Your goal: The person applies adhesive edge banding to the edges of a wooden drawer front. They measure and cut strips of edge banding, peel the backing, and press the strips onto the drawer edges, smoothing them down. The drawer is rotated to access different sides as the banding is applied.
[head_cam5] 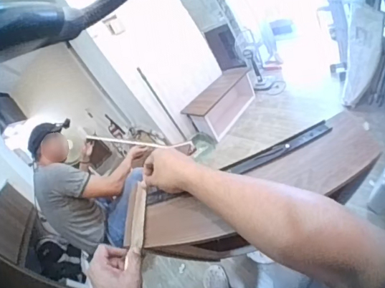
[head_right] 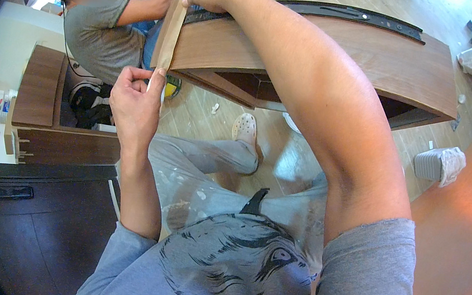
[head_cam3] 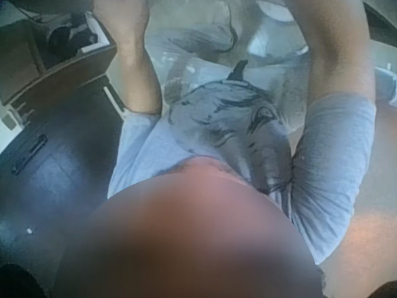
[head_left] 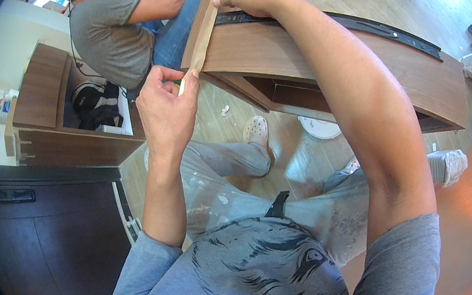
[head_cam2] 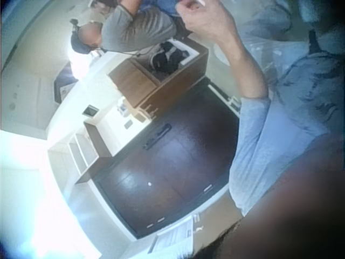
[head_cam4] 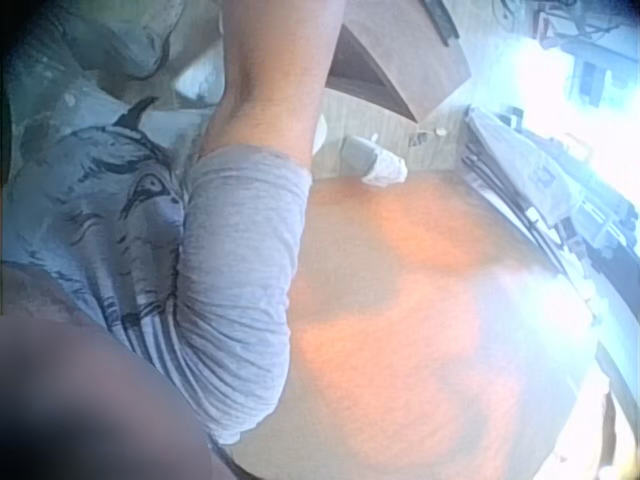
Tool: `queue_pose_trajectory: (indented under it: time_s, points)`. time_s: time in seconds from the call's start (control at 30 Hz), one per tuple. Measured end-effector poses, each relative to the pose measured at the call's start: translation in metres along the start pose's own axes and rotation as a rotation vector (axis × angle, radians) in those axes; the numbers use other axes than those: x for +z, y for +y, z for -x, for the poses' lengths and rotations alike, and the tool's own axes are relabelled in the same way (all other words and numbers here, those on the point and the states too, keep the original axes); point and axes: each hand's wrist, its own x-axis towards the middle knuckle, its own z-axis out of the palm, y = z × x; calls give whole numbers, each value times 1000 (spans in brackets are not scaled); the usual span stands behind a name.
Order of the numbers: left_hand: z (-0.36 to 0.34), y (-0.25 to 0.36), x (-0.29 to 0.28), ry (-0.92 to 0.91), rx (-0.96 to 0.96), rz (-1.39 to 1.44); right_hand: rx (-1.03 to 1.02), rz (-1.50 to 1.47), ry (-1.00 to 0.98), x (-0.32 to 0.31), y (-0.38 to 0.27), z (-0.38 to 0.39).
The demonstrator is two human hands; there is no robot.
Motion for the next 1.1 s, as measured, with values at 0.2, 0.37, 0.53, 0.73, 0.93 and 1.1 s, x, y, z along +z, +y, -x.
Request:
queue_pose_trajectory:
  time_s: [0.2,0.37,0.53,0.73,0.93,1.1]
  points:
    - [-3,4,-4,-74,-44,30,28,27,-81,2,5,-4]
    - [-8,5,-8,-109,-4,2,-67,58,-111,9,5,-11]
    - [-9,6,-9,-141,-28,-2,-121,-102,-253,-6,6,-1]
    - [-7,4,-7,-125,-1,-2,-239,61,-361,-15,-7,-23]
    - [-9,2,-10,-152,29,2,-221,30,-543,-23,-10,-48]
    - [-9,2,-11,-154,-13,28,-131,-95,-520,-26,-1,-39]
